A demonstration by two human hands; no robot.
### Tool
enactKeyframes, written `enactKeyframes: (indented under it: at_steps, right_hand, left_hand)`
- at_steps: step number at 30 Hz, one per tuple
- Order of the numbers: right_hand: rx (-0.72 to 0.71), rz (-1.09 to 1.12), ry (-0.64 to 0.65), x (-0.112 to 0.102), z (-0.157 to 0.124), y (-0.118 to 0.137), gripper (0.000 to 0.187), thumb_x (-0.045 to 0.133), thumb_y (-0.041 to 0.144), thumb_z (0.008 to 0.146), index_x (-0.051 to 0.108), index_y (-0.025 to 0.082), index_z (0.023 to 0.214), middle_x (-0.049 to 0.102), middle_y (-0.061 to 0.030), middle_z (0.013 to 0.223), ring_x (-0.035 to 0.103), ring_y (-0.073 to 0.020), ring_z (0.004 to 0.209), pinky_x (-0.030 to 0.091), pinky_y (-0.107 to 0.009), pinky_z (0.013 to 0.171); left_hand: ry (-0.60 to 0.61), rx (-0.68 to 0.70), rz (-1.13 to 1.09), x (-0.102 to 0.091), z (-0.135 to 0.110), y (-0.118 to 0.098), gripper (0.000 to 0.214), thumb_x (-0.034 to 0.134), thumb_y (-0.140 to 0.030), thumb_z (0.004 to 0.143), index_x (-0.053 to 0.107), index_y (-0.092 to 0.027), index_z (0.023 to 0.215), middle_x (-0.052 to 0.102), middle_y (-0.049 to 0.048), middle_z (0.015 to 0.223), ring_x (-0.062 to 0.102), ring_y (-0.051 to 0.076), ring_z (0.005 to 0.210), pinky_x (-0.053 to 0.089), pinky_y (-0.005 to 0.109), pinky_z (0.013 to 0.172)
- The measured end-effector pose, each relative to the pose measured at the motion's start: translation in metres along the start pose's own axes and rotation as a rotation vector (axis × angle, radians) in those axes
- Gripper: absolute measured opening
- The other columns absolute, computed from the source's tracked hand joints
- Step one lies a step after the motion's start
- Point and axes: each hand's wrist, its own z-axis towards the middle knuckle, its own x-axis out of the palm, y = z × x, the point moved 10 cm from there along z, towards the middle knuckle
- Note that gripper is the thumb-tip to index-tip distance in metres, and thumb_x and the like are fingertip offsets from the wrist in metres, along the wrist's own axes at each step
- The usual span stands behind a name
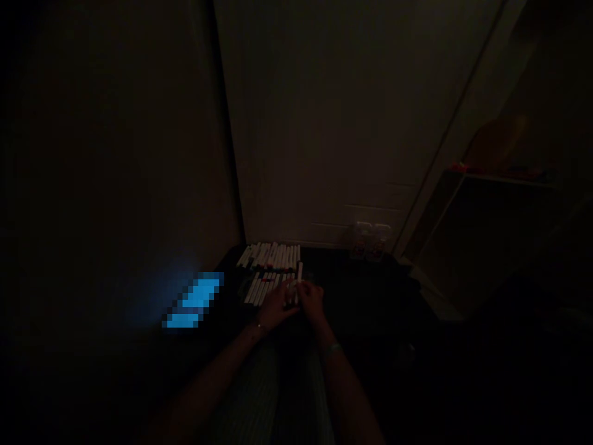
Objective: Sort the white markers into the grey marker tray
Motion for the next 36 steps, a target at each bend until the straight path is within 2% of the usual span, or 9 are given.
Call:
enactKeyframes:
  at_steps: [3, 7, 10, 15, 21, 24, 27, 31, 36]
  right_hand:
    - [-0.029, 0.042, 0.003, 0.002, 0.0, 0.001, 0.036, 0.043, 0.049, 0.078, 0.064, 0.021, 0.084, 0.065, -0.0022, 0.073, 0.058, -0.0168, 0.073, 0.042, -0.025, 0.064]
    - [-0.018, 0.095, 0.065, 0.009, 0.0, 0.0, 0.038, 0.039, 0.048, 0.08, 0.061, 0.018, 0.089, 0.064, -0.0029, 0.072, 0.058, -0.0151, 0.065, 0.044, -0.024, 0.058]
    - [-0.014, 0.107, 0.083, 0.011, -0.001, 0.0, 0.038, 0.037, 0.047, 0.081, 0.058, 0.018, 0.092, 0.064, -0.0027, 0.076, 0.058, -0.0142, 0.065, 0.044, -0.023, 0.058]
    - [-0.04, 0.064, 0.118, 0.014, -0.001, 0.004, 0.036, 0.035, 0.046, 0.083, 0.059, 0.019, 0.088, 0.062, -0.0031, 0.08, 0.056, -0.0146, 0.071, 0.043, -0.024, 0.064]
    - [-0.106, -0.088, 0.038, 0.004, 0.0, 0.01, 0.031, 0.042, 0.045, 0.08, 0.061, 0.021, 0.085, 0.059, -0.003, 0.084, 0.052, -0.0149, 0.083, 0.039, -0.025, 0.077]
    - [-0.12, -0.08, 0.066, 0.006, 0.0, 0.01, 0.033, 0.041, 0.046, 0.081, 0.063, 0.022, 0.086, 0.06, -0.0029, 0.086, 0.051, -0.0151, 0.086, 0.038, -0.026, 0.081]
    - [-0.089, 0.016, 0.101, 0.009, 0.001, 0.007, 0.04, 0.036, 0.048, 0.083, 0.064, 0.022, 0.092, 0.062, -0.003, 0.089, 0.053, -0.0156, 0.088, 0.038, -0.027, 0.082]
    - [0.033, 0.254, 0.109, 0.007, 0.005, -0.002, 0.053, 0.024, 0.053, 0.085, 0.06, 0.019, 0.103, 0.063, -0.004, 0.098, 0.056, -0.0161, 0.09, 0.042, -0.027, 0.078]
    - [0.071, 0.518, 0.137, -0.001, 0.012, 0.003, 0.056, 0.019, 0.051, 0.086, 0.041, 0.019, 0.126, 0.062, -0.0061, 0.106, 0.057, -0.0175, 0.095, 0.044, -0.03, 0.079]
  left_hand:
    - [-0.03, -0.019, 0.033, 0.005, 0.002, 0.003, 0.07, 0.065, -0.047, 0.06, 0.036, -0.02, 0.119, 0.055, 0.0071, 0.106, 0.053, 0.022, 0.096, 0.038, 0.034, 0.08]
    - [-0.012, -0.117, 0.133, 0.01, -0.001, 0.007, 0.051, 0.058, -0.052, 0.065, 0.047, -0.019, 0.101, 0.058, 0.0054, 0.088, 0.054, 0.022, 0.086, 0.037, 0.033, 0.075]
    - [-0.023, -0.116, 0.165, 0.005, -0.007, 0.001, 0.04, 0.054, -0.051, 0.069, 0.05, -0.021, 0.095, 0.059, 0.0038, 0.083, 0.053, 0.021, 0.084, 0.035, 0.032, 0.075]
    - [-0.056, -0.092, 0.154, 0.001, -0.011, -0.005, 0.024, 0.046, -0.043, 0.077, 0.054, -0.021, 0.081, 0.059, 0.0032, 0.076, 0.053, 0.019, 0.079, 0.035, 0.031, 0.072]
    - [-0.051, -0.06, 0.137, 0.003, -0.011, -0.009, 0.023, 0.045, -0.039, 0.079, 0.059, -0.021, 0.074, 0.061, 0.0036, 0.076, 0.053, 0.019, 0.081, 0.035, 0.032, 0.074]
    - [-0.041, -0.052, 0.151, 0.003, -0.012, -0.01, 0.026, 0.043, -0.04, 0.08, 0.059, -0.021, 0.074, 0.062, 0.0034, 0.075, 0.053, 0.019, 0.081, 0.035, 0.032, 0.073]
    - [-0.035, -0.047, 0.16, 0.003, -0.013, -0.012, 0.028, 0.041, -0.041, 0.082, 0.059, -0.021, 0.075, 0.062, 0.0033, 0.075, 0.053, 0.019, 0.081, 0.035, 0.031, 0.073]
    - [-0.037, -0.031, 0.184, 0.002, -0.013, -0.015, 0.032, 0.037, -0.041, 0.084, 0.059, -0.02, 0.074, 0.061, 0.0035, 0.075, 0.052, 0.018, 0.08, 0.034, 0.032, 0.073]
    - [-0.046, -0.018, 0.177, 0.003, -0.014, -0.015, 0.029, 0.039, -0.041, 0.083, 0.058, -0.021, 0.075, 0.062, 0.0025, 0.076, 0.051, 0.019, 0.081, 0.033, 0.032, 0.073]
